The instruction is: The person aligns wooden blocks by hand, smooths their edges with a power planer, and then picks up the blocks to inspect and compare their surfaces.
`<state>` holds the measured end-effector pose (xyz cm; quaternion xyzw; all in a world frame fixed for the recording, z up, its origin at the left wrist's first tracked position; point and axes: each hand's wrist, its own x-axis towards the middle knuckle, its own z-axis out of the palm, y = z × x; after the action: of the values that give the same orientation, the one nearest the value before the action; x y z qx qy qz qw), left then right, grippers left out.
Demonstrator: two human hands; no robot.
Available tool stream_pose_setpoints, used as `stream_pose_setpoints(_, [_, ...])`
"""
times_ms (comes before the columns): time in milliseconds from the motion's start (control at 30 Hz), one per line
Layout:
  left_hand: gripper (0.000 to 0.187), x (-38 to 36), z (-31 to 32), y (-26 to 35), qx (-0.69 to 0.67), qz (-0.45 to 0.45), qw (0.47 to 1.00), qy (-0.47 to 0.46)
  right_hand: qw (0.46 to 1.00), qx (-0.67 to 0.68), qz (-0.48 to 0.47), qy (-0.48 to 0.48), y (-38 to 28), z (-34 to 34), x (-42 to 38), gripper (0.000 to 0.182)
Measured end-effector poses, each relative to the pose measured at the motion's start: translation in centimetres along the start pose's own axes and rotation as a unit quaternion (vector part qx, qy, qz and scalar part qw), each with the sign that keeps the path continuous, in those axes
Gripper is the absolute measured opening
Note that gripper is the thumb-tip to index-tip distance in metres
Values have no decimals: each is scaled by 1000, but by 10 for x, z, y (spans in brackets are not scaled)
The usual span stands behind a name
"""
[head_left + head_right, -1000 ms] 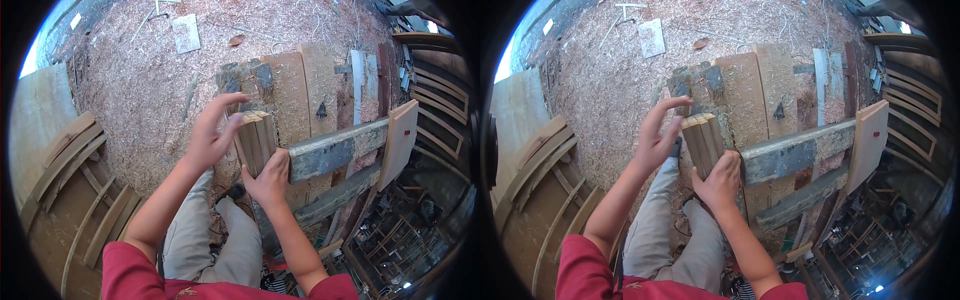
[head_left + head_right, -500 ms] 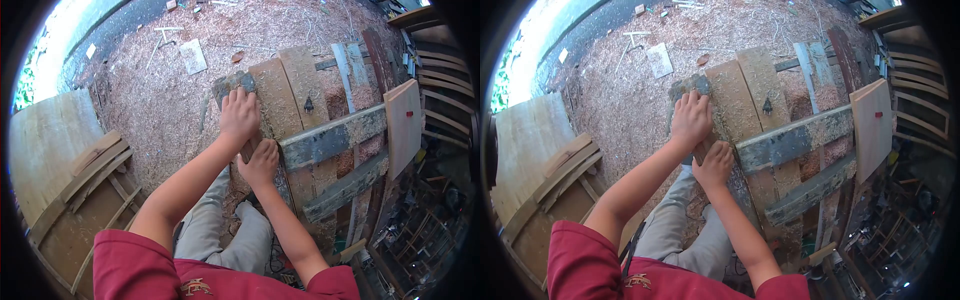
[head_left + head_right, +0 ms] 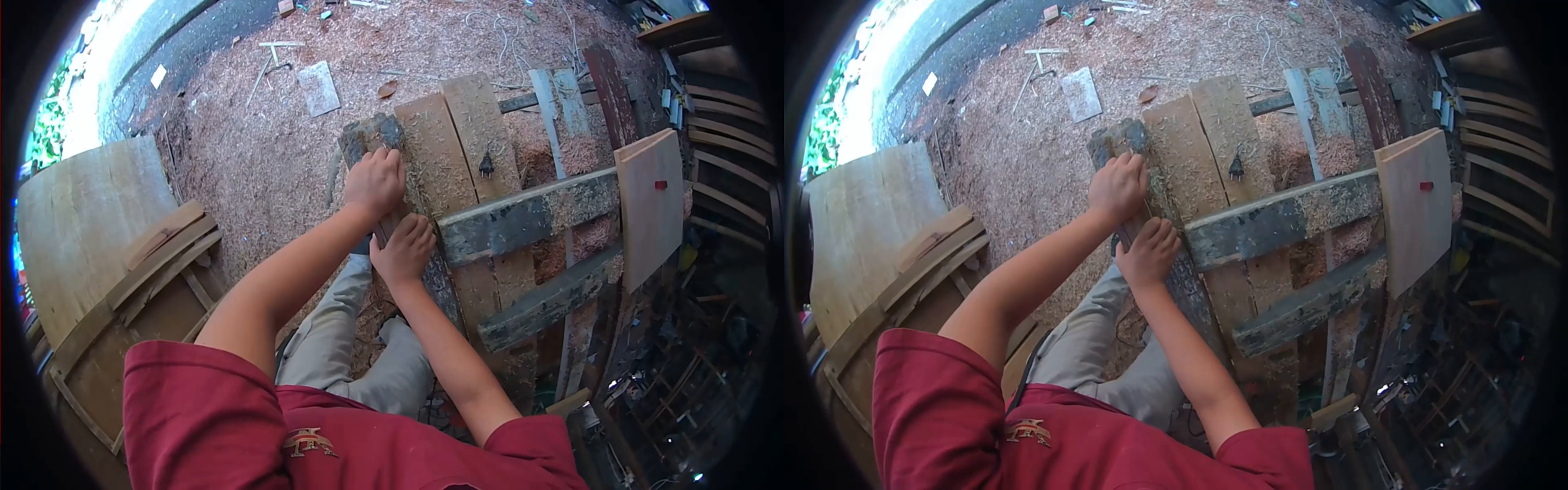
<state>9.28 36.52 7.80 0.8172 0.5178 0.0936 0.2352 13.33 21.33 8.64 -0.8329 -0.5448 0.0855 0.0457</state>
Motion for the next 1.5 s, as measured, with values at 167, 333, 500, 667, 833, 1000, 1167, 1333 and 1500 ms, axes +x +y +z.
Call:
stream_pose_setpoints(167, [18,0,-1,-2,-4,12,1000,-5,1000,26,0,-11,-1,2,-1,86])
stream_pose_setpoints(333, [15,2,-4,0,1,1,1000,-18,1000,14,-4,15,-2,3,0,86])
stream_pose_setpoints(500, [16,-2,-5,1,-5,-2,1000,-19,1000,16,-10,9,-2,0,-3,87])
stream_pose_setpoints(667, [17,0,0,-3,-10,-1,1000,-16,1000,15,-16,18,-2,2,-1,88])
stream_pose_setpoints(833, [17,1,0,-3,-16,-14,999,-24,999,8,-18,32,-2,3,-1,87])
stream_pose_setpoints(1000, [17,0,3,-4,-15,-7,1000,-13,999,9,-14,27,-2,3,-1,86])
stream_pose_setpoints(1167, [18,0,0,-2,-11,-11,1000,-16,1000,21,6,-3,-2,8,-4,85])
stream_pose_setpoints(1333, [20,0,0,-2,-7,-15,1000,-14,1000,-2,-4,24,-2,1,-2,80])
stream_pose_setpoints(1500, [24,-1,1,-3,-23,-28,999,-14,1000,5,1,23,-2,3,-2,78])
